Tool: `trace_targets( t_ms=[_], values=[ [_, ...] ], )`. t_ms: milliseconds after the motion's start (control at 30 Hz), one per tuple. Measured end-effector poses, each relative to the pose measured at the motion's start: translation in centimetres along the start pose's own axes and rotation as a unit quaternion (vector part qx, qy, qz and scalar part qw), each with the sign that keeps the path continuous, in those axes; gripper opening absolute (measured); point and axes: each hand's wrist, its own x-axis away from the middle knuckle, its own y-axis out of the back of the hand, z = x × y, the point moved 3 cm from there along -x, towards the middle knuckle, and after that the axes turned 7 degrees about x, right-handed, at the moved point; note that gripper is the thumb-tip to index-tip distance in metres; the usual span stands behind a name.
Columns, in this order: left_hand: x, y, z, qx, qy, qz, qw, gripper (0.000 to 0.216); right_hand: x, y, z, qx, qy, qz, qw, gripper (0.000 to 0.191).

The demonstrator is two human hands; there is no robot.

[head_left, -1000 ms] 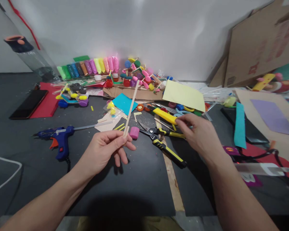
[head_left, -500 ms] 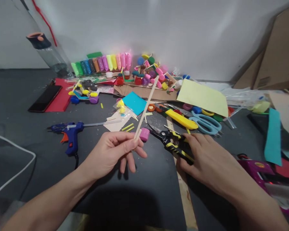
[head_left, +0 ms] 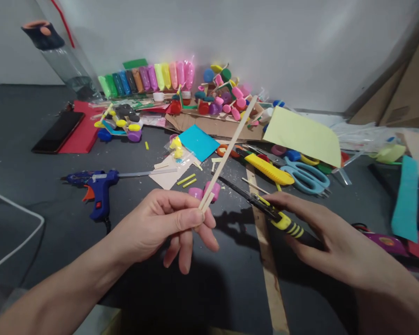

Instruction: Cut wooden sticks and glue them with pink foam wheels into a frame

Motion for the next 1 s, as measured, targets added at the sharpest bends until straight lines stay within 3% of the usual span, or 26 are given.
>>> trace_targets(
  t_ms=[400,733,1000],
  values=[
    [0.0,-0.2,0.6,-0.008,0.068,0.029,0.997,0.019,0.2,-0.1,0.4,-0.063,0.015,0.051,0.997,0.053],
    [0.1,-0.2,0.7,-0.028,0.064,0.027,0.997,0.018,-0.1,-0.6,0.8,-0.107,-0.017,0.082,0.991,0.052],
    [0.2,-0.2,0.6,-0.037,0.061,0.021,0.997,0.018,-0.2,-0.8,1.1,-0.084,-0.022,0.077,0.993,0.045]
  ],
)
